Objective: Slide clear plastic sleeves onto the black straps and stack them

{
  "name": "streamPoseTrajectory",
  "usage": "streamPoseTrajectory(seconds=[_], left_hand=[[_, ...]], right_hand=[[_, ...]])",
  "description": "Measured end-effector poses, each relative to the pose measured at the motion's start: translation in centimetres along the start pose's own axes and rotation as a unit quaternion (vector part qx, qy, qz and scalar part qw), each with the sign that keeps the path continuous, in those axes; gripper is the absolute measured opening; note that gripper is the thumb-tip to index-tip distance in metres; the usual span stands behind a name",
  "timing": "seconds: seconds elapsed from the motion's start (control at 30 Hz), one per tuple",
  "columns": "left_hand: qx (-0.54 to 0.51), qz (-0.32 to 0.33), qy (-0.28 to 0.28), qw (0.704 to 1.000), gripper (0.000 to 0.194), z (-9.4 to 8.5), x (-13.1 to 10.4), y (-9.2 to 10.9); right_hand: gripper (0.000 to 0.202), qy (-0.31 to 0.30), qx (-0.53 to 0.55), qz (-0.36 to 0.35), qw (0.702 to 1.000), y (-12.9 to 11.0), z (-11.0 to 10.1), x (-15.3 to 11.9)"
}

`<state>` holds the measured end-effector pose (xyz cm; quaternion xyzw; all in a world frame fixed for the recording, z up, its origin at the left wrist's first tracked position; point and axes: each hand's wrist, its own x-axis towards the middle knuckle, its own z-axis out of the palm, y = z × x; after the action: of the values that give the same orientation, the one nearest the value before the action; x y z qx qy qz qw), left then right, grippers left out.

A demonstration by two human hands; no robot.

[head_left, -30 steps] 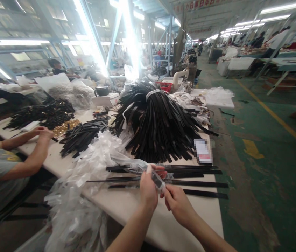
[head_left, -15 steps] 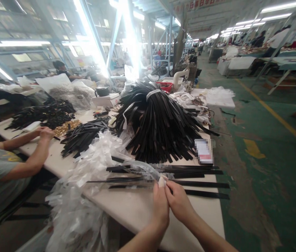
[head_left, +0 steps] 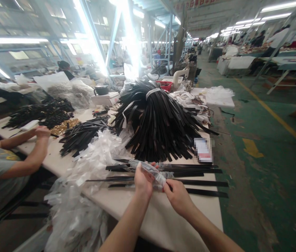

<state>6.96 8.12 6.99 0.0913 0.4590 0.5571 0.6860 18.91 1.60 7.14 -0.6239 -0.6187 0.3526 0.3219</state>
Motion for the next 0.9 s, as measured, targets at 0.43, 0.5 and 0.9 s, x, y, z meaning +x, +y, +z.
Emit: streamPoseTrajectory(seconds=[0.43, 0.5, 0.9], left_hand=[[-0.019, 0.03, 0.035, 0.999, 0.021, -0.6, 1.4, 0.4], [0.002, 0.063, 0.048, 0.997, 0.017, -0.3, 1.3, 0.3], [0.31, 0.288, -0.061, 0.904, 0.035, -4.7, -3.4, 2.6]], right_hand=[[0.032, -0.019, -0.019, -0.009, 1.0, 1.1, 0.9, 0.4], [0.031, -0.014, -0.019, -0.007, 1.0, 1.0, 1.1, 0.6], [0.028, -0.141, -0.012, -0.089, 0.986, 3.1, -9.3, 2.7]])
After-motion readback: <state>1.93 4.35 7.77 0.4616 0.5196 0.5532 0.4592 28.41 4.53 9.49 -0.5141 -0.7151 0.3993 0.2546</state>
